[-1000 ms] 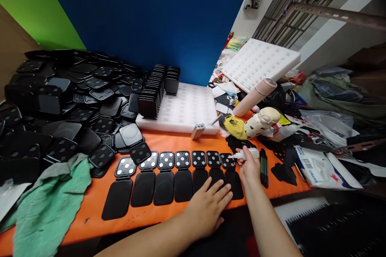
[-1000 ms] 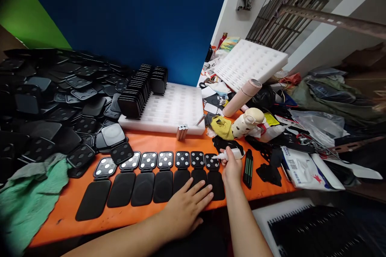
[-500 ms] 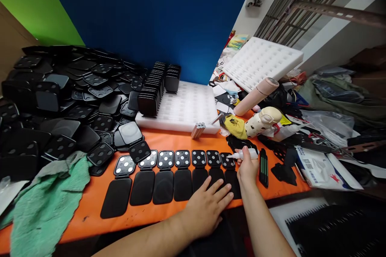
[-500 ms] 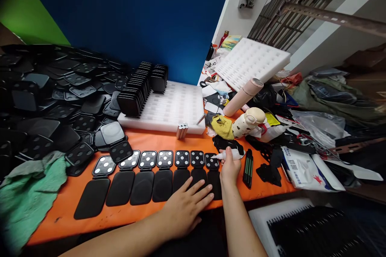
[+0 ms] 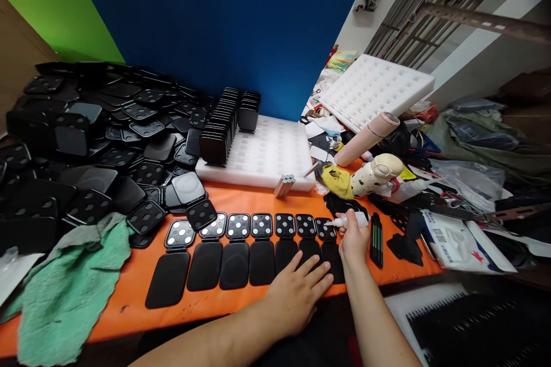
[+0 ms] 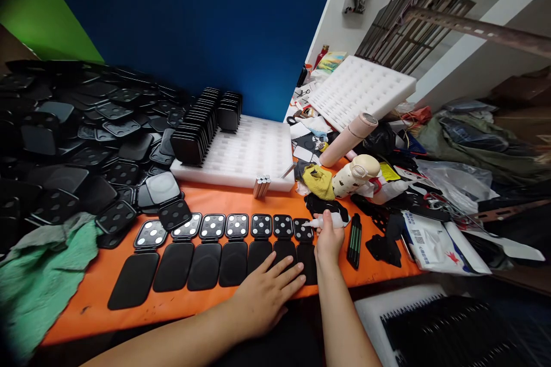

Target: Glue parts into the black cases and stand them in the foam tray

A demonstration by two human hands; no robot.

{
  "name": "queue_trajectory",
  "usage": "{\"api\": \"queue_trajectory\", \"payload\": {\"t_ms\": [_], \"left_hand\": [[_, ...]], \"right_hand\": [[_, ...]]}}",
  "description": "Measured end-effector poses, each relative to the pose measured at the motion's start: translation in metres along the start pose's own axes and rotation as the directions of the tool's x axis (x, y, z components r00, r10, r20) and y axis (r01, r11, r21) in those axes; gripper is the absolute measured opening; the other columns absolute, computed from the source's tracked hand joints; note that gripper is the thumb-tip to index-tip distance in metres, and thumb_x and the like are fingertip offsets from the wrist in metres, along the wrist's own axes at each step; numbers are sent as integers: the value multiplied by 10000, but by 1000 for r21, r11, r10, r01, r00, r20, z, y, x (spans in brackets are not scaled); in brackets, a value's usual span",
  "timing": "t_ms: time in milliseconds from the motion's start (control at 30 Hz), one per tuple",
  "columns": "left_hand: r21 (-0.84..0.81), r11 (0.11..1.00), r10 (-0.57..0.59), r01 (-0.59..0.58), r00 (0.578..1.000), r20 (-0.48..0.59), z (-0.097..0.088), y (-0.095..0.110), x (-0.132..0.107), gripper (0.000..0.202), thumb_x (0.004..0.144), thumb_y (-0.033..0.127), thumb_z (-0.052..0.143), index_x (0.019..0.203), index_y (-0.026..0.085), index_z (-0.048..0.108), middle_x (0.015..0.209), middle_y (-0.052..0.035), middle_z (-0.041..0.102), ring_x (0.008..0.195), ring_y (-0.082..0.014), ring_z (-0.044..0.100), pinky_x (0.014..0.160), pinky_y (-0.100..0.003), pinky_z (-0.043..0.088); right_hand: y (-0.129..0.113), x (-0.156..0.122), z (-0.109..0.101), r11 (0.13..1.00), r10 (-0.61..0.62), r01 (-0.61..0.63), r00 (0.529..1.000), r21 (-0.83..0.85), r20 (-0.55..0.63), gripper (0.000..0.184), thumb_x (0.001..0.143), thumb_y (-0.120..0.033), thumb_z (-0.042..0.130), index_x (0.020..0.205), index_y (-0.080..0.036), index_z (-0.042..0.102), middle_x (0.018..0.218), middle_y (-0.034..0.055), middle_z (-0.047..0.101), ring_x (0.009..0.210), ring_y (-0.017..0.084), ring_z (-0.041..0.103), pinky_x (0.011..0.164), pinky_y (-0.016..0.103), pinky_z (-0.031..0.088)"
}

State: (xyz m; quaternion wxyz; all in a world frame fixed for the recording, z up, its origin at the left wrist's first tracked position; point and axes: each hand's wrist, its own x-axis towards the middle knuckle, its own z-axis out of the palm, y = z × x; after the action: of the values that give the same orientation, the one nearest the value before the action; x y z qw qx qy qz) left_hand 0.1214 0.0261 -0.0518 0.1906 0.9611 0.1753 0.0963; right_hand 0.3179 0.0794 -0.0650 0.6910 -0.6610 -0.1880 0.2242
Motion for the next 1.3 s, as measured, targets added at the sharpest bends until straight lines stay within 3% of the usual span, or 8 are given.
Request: {"api": "queue_trajectory", "payload": {"t_ms": [1000, 1300], "left_hand": [[7, 1000, -1, 1, 1000, 6, 1, 0, 1, 509, 912, 344, 394, 1392, 205, 302, 1475, -21, 290, 1341, -232, 236, 1081, -451, 156], [23, 1000, -1, 1, 1000, -13, 1, 0, 1, 514, 909, 340, 397, 1396, 214, 293, 1473, -21, 296, 1343, -227, 232, 1088, -443, 143]], "right_hand": [[-4, -2, -7, 996, -90, 88, 995, -23, -53, 304, 738, -451, 622, 706, -155, 560, 614, -7, 634, 409, 58, 435, 355, 173, 277], [-3, -7, -14, 990, -75, 76, 997, -118, 13, 322, 725, -460, 636, 698, -140, 611, 626, 18, 649, 453, 88, 492, 379, 188, 320]]}}
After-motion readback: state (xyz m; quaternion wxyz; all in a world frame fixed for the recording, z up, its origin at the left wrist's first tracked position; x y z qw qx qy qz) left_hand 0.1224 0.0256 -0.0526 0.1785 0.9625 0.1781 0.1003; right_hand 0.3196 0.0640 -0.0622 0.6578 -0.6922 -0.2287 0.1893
